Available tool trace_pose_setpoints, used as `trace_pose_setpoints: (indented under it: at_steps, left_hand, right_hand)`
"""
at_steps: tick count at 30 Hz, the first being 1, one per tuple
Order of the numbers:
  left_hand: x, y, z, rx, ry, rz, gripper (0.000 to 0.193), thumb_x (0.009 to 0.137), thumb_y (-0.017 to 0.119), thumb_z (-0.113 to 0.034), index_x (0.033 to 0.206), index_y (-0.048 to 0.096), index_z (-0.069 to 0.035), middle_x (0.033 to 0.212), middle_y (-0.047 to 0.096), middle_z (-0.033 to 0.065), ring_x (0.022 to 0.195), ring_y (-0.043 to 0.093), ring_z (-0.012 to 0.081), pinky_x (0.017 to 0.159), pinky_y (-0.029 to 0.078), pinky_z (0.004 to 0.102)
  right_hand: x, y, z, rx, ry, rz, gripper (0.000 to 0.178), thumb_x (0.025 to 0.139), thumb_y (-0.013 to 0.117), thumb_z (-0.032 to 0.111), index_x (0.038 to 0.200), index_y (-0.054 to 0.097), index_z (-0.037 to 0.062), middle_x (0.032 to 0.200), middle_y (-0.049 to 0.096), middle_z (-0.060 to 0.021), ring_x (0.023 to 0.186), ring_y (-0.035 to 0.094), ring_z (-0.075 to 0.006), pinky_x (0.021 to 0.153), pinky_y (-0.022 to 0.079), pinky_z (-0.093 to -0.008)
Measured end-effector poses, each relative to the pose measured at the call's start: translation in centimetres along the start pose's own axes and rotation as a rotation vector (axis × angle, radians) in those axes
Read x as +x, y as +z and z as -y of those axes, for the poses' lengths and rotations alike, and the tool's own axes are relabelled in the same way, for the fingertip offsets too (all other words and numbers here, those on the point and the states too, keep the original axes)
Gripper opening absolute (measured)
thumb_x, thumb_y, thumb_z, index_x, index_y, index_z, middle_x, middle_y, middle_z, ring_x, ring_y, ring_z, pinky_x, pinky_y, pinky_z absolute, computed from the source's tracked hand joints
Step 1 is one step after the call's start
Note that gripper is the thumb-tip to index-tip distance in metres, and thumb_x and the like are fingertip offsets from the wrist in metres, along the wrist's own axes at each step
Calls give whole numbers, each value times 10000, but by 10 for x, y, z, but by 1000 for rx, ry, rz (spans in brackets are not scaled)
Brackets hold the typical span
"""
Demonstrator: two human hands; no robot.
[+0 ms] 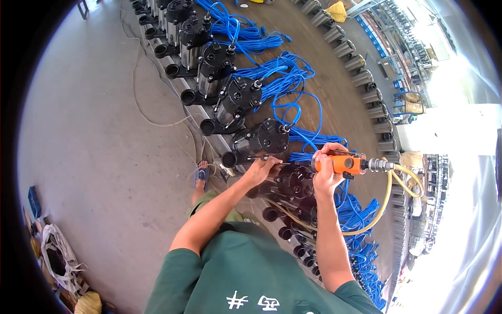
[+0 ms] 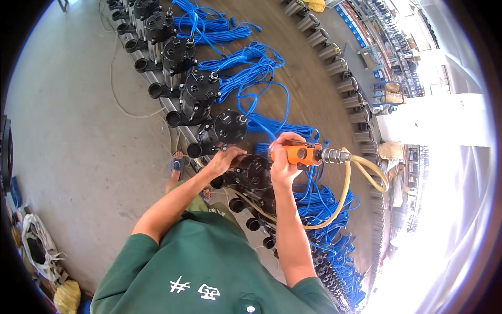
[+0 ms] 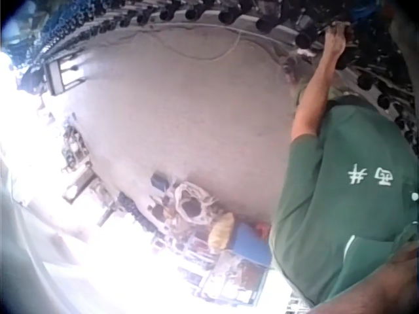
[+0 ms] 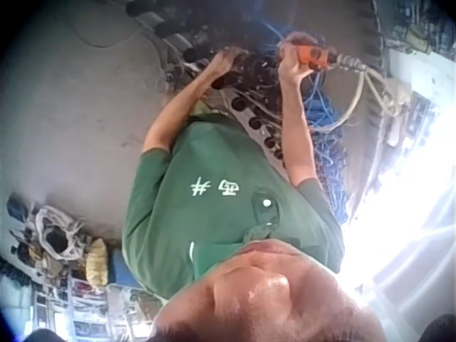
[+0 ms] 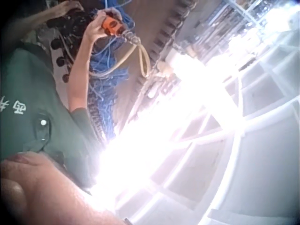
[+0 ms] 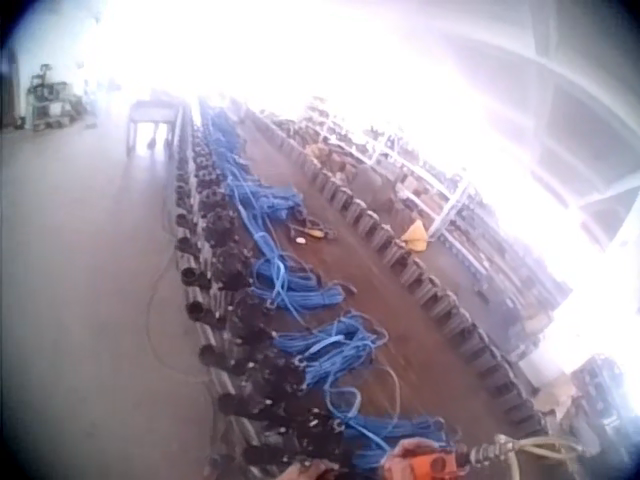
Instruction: The person assembles a line of water pumps by using a power tool to drive screws into the base of each pump housing.
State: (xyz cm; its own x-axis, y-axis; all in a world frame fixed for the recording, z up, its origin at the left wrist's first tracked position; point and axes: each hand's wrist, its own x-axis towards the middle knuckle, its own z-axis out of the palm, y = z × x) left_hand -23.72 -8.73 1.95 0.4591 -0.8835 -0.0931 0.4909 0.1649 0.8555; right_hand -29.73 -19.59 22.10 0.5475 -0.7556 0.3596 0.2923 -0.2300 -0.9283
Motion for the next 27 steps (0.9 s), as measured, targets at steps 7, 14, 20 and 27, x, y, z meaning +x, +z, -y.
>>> trace_pose_setpoints:
  at_steps: [7,14,20,27]
  left_hand:
    - [-1,4,-1,135,38,-47,334,1045,445,-189,1176,668,22,931,658,95,790,619,181,750,507,308]
    - [-77,59,-2,169,4,-711,205,999,554,-157,1063,618,27,866,668,136,753,653,184,652,512,310]
    - [-93,105,19,-968,-516,-499,191,1047,486,-170,1074,567,1,867,634,108,672,586,190,547,448,292]
    - [-72,116,43,-1145,-376,-572,178,1054,444,-136,1033,561,-4,872,613,94,686,582,171,566,456,281]
  right_hand:
    - [1,12,5,-80,-76,0,295,797,599,-74,1078,575,10,875,636,-71,691,622,-137,621,518,-257]
    - [3,-10,14,-94,-81,83,305,810,602,-66,1107,574,-1,913,657,-91,671,627,-139,595,528,-267]
    - [-40,-9,86,94,-96,127,345,791,572,-29,1130,506,-24,921,569,-144,609,548,-154,610,522,-331]
    - [-88,-48,85,-11,-95,128,315,787,584,-14,1092,505,-5,914,548,-137,572,536,-141,588,513,-322]
